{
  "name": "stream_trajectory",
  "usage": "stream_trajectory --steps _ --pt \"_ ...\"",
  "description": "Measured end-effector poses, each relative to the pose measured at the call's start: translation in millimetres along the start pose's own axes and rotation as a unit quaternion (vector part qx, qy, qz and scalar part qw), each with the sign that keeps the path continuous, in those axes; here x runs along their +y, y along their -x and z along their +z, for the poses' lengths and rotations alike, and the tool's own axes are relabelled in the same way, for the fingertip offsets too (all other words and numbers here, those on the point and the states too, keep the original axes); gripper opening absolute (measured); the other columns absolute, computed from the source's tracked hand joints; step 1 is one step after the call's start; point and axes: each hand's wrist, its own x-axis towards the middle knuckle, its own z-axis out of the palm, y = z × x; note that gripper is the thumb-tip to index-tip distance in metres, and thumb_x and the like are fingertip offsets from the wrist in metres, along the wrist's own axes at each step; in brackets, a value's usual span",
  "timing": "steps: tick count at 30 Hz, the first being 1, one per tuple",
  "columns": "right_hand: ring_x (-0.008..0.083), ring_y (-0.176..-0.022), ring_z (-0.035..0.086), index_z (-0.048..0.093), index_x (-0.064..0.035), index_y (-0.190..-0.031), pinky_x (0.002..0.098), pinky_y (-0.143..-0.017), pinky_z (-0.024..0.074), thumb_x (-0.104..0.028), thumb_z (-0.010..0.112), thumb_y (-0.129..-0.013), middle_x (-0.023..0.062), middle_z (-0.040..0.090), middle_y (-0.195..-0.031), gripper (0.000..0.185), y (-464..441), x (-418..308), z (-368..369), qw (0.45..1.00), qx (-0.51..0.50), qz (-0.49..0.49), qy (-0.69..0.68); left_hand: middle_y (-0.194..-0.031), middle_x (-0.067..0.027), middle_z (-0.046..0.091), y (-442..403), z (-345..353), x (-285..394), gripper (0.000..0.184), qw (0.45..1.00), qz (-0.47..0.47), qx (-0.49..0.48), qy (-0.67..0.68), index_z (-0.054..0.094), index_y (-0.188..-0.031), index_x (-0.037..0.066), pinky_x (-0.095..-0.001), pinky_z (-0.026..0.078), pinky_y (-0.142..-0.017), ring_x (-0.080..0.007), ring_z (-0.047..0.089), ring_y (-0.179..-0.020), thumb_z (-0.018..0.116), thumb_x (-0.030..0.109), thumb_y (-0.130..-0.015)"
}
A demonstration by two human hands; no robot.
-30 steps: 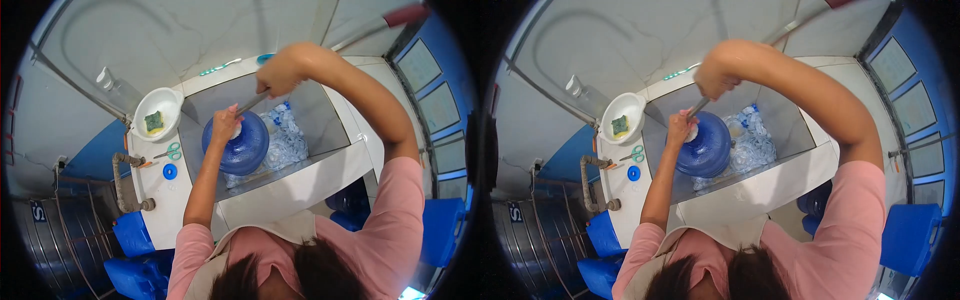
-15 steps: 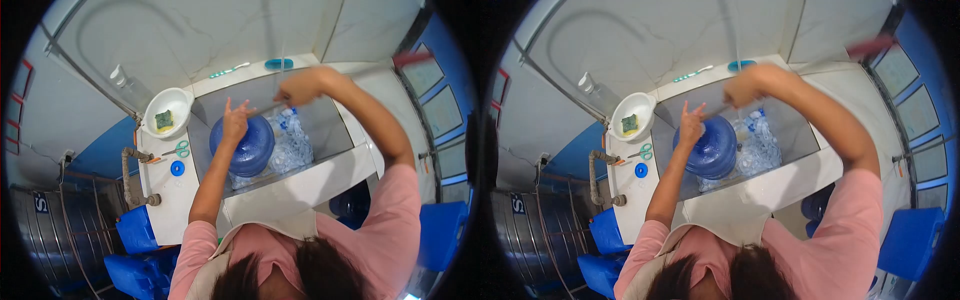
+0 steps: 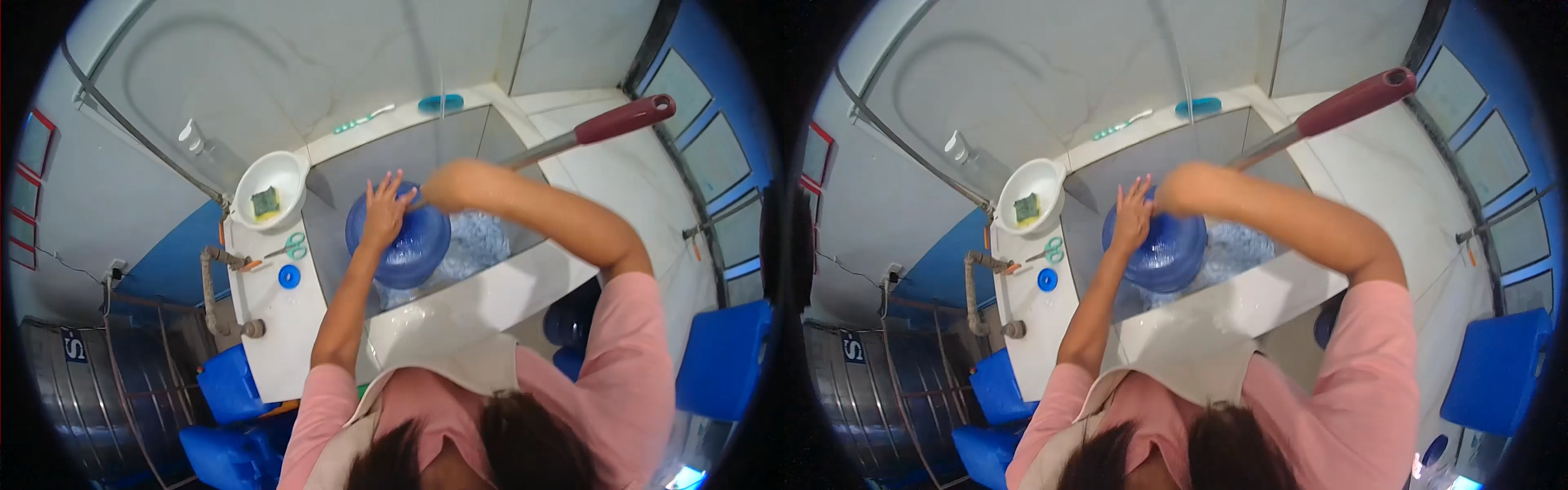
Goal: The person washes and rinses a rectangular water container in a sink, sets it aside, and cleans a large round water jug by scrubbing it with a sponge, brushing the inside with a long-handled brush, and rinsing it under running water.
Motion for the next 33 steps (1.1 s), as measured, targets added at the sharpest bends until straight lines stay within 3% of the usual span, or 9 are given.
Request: stream_trajectory --steps 8,11,18,20,21,22,25,28,33 --pt "0.0259 -0.086 0.066 0.069 -0.0106 -0.091 0.0359 -0.066 0.0512 -0.016 0.064 -0.074 0.0090 0.068 -0.085 0.018 21.0 -31.3 -71.8 0.981 -0.004 0.119 0.152 -0.118 -0.0230 0.054 -23.1 -97.7 -126.7 0.040 0.955 -0.260 0.097 -0.102 0.054 -0.117 -0.002 -0.0407 0.036 -0.099 -0.0351 0.048 -0.114 0.052 0.024 -0.086" --pt "0.0245 -0.082 0.067 0.070 -0.0100 -0.090 0.0337 -0.062 0.0506 -0.016 0.065 -0.073 0.0090 0.069 -0.082 0.018 3.7 -34.1 -72.7 0.971 -0.052 0.044 0.230 -0.137 -0.0280 0.033 -22.2 -133.8 -169.0 0.052 0.776 -0.564 -0.155 -0.236 0.043 -0.130 0.007 -0.0557 0.040 -0.091 -0.0472 0.043 -0.116 0.054 0.030 -0.084" --pt "0.0227 -0.072 0.065 0.071 -0.0118 -0.091 0.0376 -0.057 0.0492 -0.018 0.068 -0.070 0.0080 0.068 -0.080 0.022 -103.3 -61.2 0.2 0.949 -0.197 0.009 0.246 -0.136 -0.0293 0.033 15.4 -47.6 -279.4 0.066 0.804 -0.501 -0.252 -0.196 0.033 -0.138 0.009 -0.0523 0.042 -0.092 -0.0459 0.042 -0.120 0.057 0.024 -0.078" --pt "0.0212 -0.071 0.063 0.070 -0.0116 -0.090 0.0383 -0.058 0.0488 -0.019 0.068 -0.069 0.0048 0.066 -0.078 0.022 -111.5 -58.6 4.6 0.959 -0.203 0.029 0.196 -0.116 -0.0262 0.054 39.3 -22.3 -346.4 0.059 0.902 -0.254 -0.315 -0.153 0.038 -0.134 0.004 -0.0414 0.046 -0.087 -0.0321 0.055 -0.108 0.050 0.017 -0.077" --pt "0.0220 -0.073 0.064 0.071 -0.0127 -0.089 0.0388 -0.059 0.0493 -0.018 0.069 -0.068 0.0043 0.067 -0.078 0.022 -112.4 -55.1 1.9 0.976 -0.162 0.012 0.144 -0.101 -0.0196 0.060 -1.5 -84.8 -277.2 0.050 0.818 -0.518 -0.228 0.098 0.049 -0.122 0.003 -0.0394 0.050 -0.076 -0.0246 0.059 -0.094 0.046 0.017 -0.074" --pt "0.0229 -0.074 0.064 0.071 -0.0137 -0.089 0.0393 -0.059 0.0497 -0.018 0.069 -0.067 0.0038 0.068 -0.079 0.022 -111.9 -49.5 -0.9 0.989 -0.120 -0.003 0.091 -0.090 -0.0152 0.059 -18.5 -109.1 -246.1 0.041 0.859 -0.453 -0.142 0.192 0.053 -0.110 0.001 -0.0372 0.048 -0.068 -0.0207 0.057 -0.079 0.045 0.017 -0.073" --pt "0.0265 -0.074 0.065 0.073 -0.0144 -0.086 0.0421 -0.062 0.0506 -0.017 0.072 -0.064 0.0056 0.069 -0.082 0.022 -99.1 -30.7 -13.7 0.993 -0.075 -0.068 0.066 -0.085 -0.0095 0.056 -53.8 -146.3 -168.6 0.033 0.717 -0.523 -0.121 0.444 0.052 -0.104 0.007 -0.0330 0.048 -0.060 -0.0172 0.057 -0.078 0.049 0.027 -0.078" --pt "0.0289 -0.079 0.065 0.073 -0.0148 -0.086 0.0427 -0.067 0.0506 -0.017 0.075 -0.063 0.0086 0.069 -0.087 0.023 -98.1 -19.7 -32.3 0.974 -0.208 -0.039 0.082 -0.080 -0.0059 0.055 -79.6 -139.6 -54.0 0.057 0.694 -0.514 -0.126 0.488 0.051 -0.098 0.010 -0.0282 0.045 -0.050 -0.0150 0.057 -0.067 0.052 0.064 -0.079" --pt "0.0326 -0.075 0.064 0.070 -0.0032 -0.082 0.0427 -0.064 0.0498 -0.012 0.067 -0.070 0.0161 0.066 -0.079 0.015 -13.3 0.2 -61.3 0.994 -0.098 -0.044 0.036 -0.073 -0.0062 0.056 -82.0 -72.1 -2.8 0.040 0.693 -0.508 -0.160 0.486 0.053 -0.092 0.004 -0.0294 0.045 -0.048 -0.0151 0.055 -0.058 0.045 0.043 -0.091"
